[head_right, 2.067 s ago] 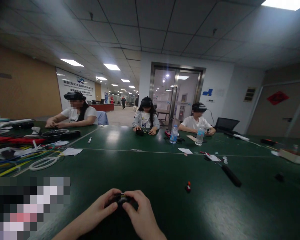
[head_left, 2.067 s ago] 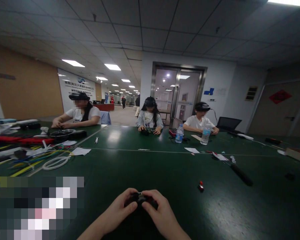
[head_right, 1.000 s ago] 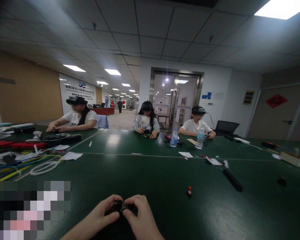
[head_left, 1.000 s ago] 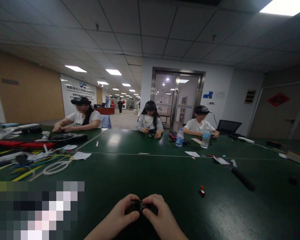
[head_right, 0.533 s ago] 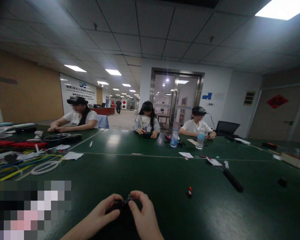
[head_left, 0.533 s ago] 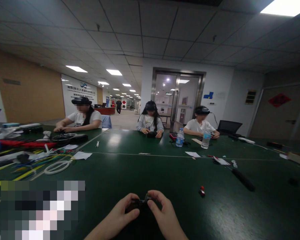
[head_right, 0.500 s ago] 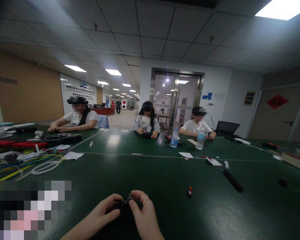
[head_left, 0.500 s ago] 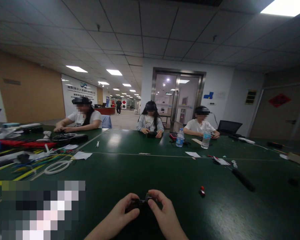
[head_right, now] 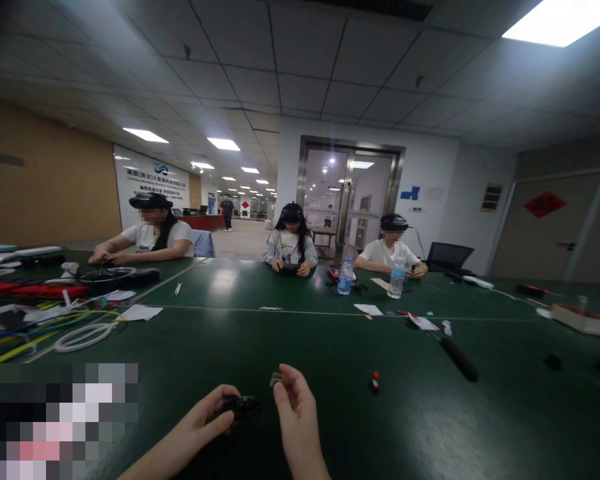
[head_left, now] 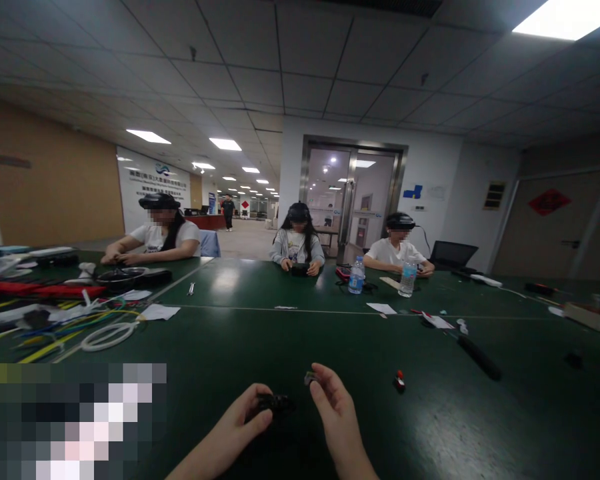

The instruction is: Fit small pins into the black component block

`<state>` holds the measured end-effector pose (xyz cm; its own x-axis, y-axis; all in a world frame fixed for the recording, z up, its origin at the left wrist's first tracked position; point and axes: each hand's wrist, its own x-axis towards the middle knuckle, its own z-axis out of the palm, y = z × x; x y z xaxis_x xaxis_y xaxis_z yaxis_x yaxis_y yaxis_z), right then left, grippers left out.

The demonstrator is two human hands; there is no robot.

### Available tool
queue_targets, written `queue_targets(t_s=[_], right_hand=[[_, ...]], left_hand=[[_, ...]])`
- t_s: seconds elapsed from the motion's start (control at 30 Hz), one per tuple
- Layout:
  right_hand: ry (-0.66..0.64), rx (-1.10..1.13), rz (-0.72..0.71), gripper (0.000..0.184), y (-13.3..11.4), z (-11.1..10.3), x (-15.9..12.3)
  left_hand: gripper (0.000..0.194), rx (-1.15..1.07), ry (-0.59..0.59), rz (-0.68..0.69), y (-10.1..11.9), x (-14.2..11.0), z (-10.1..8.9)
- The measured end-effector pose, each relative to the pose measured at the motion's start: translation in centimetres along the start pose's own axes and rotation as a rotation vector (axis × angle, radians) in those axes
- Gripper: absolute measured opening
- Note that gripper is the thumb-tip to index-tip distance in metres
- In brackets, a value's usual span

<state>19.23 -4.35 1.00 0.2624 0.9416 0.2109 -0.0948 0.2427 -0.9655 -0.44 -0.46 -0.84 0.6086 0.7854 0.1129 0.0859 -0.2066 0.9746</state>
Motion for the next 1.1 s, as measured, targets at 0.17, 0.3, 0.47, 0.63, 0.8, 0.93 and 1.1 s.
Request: queue_targets(t_s=[0.17,0.3,0.47,0.63,0.8,0.93,1.1], right_hand=[[0.069,-0.006,-0.004,0.043,0.4,-0.4,0.2],[0.171,0.000,-0.030,0.042,0.5,-0.8,0.4],[0.257,0.007,-0.013,0.041,0.8,-1.3,0.7],[0.287,0.039,0.024,0.039,1.2,-1.7,1.1],[0.318,0.067,0.028,0.038,1.4,-2.1,1.3],[0.338,0.043,0.031,0.037,1.1,-2.2,1.3],[0.370,0.034,0.019,0.036,1.1,-2.5,1.6]], left_hand=[[0.041,0.003,-0.016,-0.023,0.5,0.0,0.0],[0.042,0.014,-0.036,-0.039,1.0,-0.1,0.0],[0.039,0.023,-0.040,-0.062,0.8,-0.2,-0.1],[0.040,0.000,-0.044,-0.079,-0.4,-0.1,-0.4],[0.038,-0.005,-0.069,-0.070,0.5,-0.3,-0.3],[0.037,-0.007,-0.070,-0.078,1.7,-0.6,-0.1],[0.039,-0.002,-0.054,-0.102,1.6,-0.5,-0.2]])
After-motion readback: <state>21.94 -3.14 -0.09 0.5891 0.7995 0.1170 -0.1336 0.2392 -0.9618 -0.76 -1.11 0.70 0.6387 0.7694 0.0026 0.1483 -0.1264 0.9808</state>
